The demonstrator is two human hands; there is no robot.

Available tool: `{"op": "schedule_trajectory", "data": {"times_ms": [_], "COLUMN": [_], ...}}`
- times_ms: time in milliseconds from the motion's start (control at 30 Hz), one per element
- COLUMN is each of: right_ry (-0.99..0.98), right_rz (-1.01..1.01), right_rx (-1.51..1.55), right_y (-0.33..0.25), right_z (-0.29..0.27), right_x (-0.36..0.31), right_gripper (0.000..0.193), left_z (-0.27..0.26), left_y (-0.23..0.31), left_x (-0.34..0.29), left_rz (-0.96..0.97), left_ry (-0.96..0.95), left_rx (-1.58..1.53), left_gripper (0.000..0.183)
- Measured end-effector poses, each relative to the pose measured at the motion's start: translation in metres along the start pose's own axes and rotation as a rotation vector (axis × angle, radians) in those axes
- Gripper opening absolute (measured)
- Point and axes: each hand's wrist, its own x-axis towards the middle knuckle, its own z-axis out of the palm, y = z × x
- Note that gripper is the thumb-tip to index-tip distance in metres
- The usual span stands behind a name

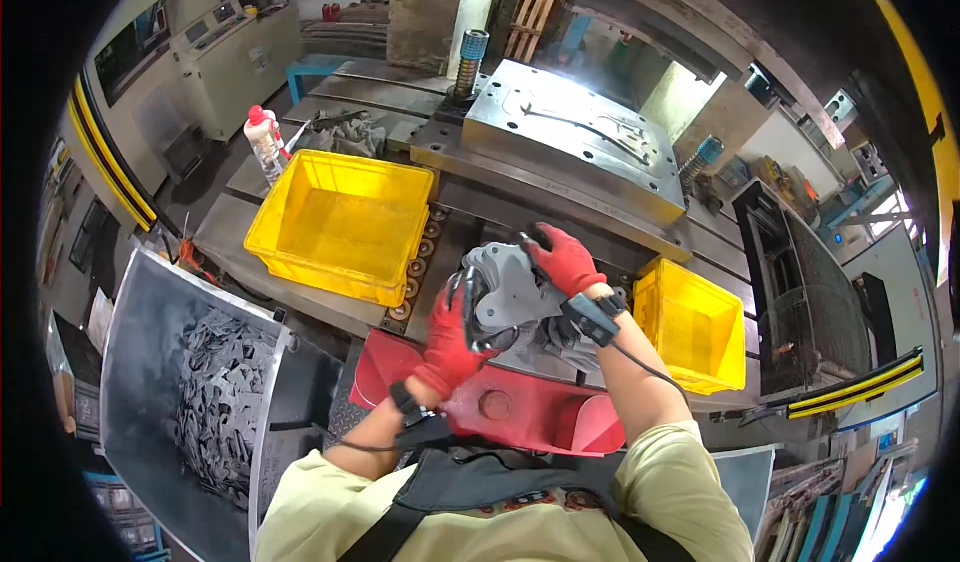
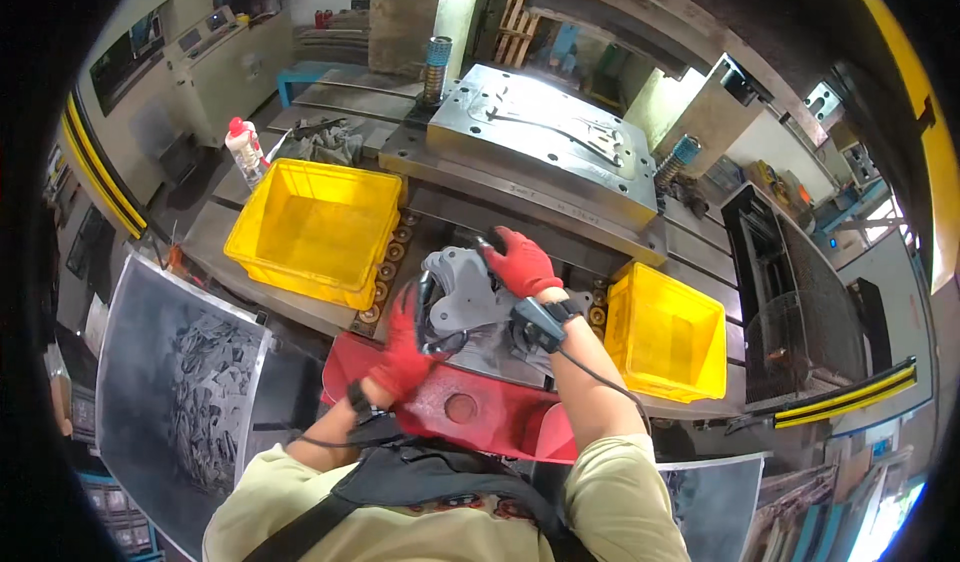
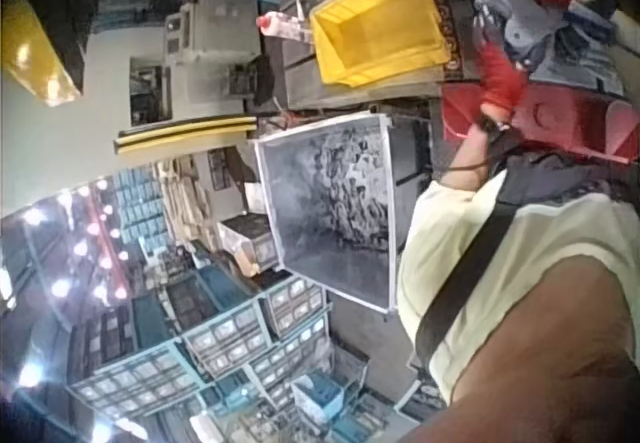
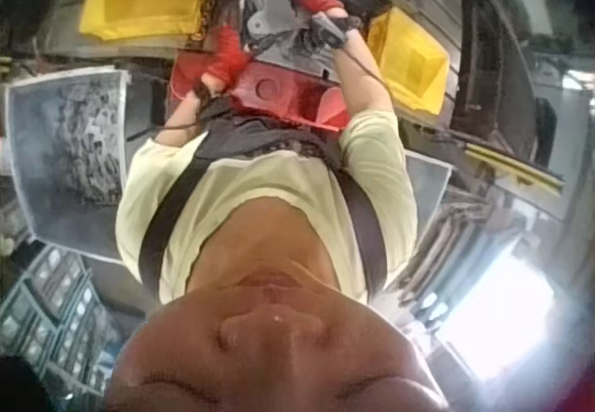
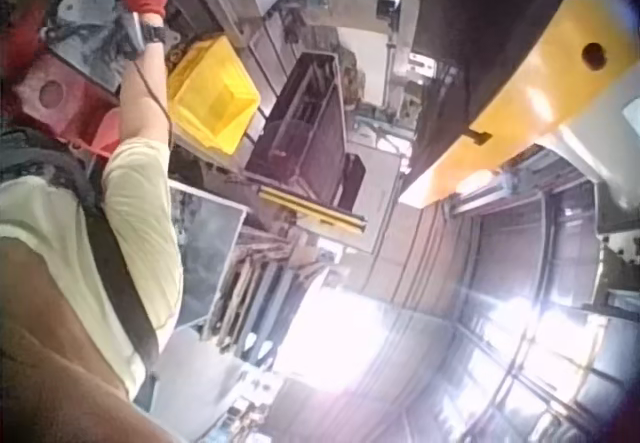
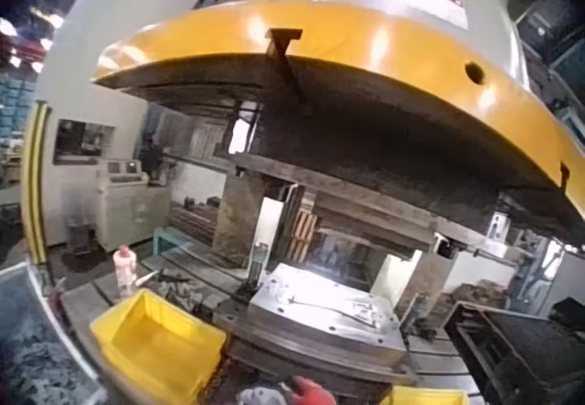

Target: Move metal brackets from a storage bin to a jig, position them correctly, and operate a hydraulic machine press to shape or secure the parts.

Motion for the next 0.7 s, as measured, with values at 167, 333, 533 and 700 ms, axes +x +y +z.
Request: {"op": "schedule_trajectory", "data": {"times_ms": [167, 333, 533, 700], "right_ry": [0.056, 0.159, 0.211, 0.282], "right_rz": [0.166, 0.342, 0.412, 0.355], "right_rx": [0.254, 0.19, 0.072, 0.004], "right_y": [0.037, 0.001, 0.004, 0.013], "right_z": [0.013, 0.017, 0.016, 0.015], "right_x": [-0.025, -0.022, -0.018, -0.01], "right_gripper": [0.058, 0.059, 0.059, 0.059], "left_z": [0.034, 0.023, 0.026, 0.041], "left_y": [-0.004, -0.03, -0.021, -0.022], "left_x": [0.009, 0.019, 0.022, 0.023], "left_rz": [0.097, 0.031, 0.064, 0.104], "left_ry": [0.192, 0.273, 0.236, 0.358], "left_rx": [-0.278, -0.498, -0.387, -0.294], "left_gripper": [0.09, 0.038, 0.047, 0.057]}}
